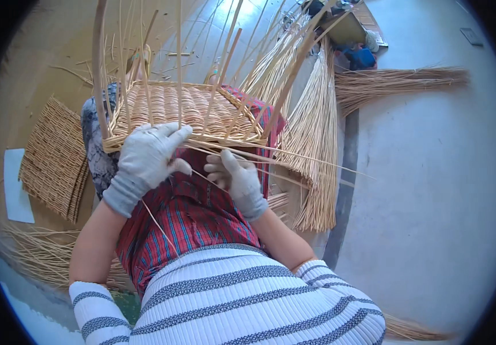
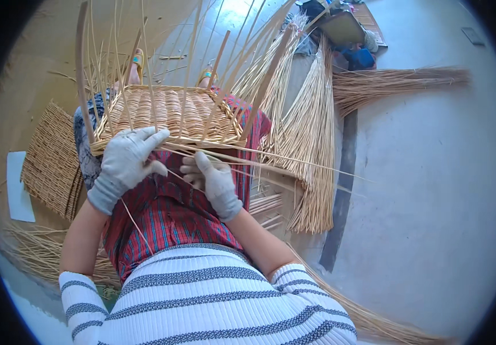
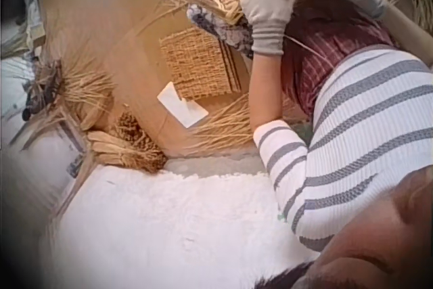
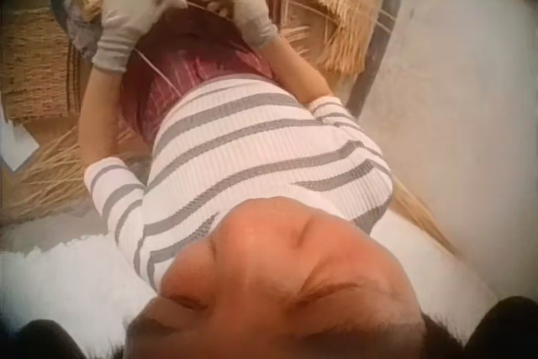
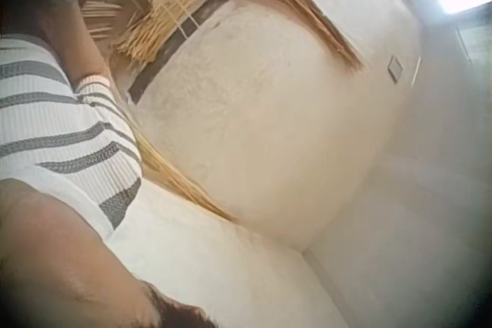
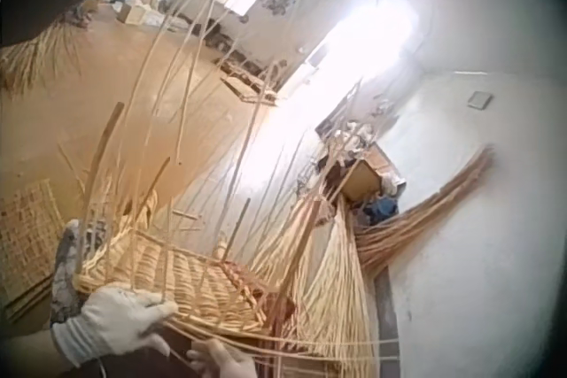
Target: The person is weaving a wicker basket, using pliers to trim reeds and a measuring tape to check dimensions.
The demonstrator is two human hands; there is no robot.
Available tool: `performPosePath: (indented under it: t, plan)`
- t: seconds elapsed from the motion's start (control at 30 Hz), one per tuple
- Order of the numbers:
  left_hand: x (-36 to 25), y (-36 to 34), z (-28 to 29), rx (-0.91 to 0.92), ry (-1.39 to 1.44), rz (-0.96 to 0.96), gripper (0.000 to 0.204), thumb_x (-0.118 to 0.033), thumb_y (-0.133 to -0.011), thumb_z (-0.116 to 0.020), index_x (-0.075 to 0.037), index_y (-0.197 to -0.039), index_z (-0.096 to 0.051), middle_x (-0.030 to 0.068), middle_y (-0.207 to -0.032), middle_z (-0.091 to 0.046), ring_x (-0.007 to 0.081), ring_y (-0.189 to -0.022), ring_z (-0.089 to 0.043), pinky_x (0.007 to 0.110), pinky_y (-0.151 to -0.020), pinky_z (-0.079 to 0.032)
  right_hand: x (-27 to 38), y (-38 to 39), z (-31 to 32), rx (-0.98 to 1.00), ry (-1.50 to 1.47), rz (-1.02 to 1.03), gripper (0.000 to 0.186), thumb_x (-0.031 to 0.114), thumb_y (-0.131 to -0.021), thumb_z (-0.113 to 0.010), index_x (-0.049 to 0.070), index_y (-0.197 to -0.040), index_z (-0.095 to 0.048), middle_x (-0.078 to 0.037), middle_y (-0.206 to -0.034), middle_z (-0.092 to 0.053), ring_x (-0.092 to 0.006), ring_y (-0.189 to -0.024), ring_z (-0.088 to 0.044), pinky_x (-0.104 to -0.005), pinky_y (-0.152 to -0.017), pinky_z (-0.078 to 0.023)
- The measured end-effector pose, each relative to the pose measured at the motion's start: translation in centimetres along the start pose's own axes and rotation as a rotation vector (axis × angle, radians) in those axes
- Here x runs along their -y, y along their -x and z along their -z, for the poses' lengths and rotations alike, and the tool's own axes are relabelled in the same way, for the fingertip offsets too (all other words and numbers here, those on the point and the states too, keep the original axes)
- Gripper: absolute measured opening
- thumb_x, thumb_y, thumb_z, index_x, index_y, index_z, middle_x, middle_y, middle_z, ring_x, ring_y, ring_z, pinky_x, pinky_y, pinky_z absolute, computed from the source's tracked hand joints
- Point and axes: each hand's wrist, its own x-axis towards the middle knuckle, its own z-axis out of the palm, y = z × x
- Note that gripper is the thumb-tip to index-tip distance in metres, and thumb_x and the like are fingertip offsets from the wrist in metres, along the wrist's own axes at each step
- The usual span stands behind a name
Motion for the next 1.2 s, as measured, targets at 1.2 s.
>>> performPosePath:
  t: [1.2]
  plan:
    - [-4.7, -2.3, -7.5, -0.242, -0.352, 0.225, 0.049, -0.011, -0.088, -0.056, -0.007, -0.136, -0.050, 0.0090, -0.115, -0.062, 0.0252, -0.117, -0.062, 0.043, -0.112, -0.041, 17.1, -7.0, -7.1, 0.507, 2.375, 0.573, 0.025, 0.033, -0.090, -0.067, 0.012, -0.101, -0.073, -0.010, -0.097, -0.073, -0.0292, -0.098, -0.068, -0.0414, -0.091, -0.049]
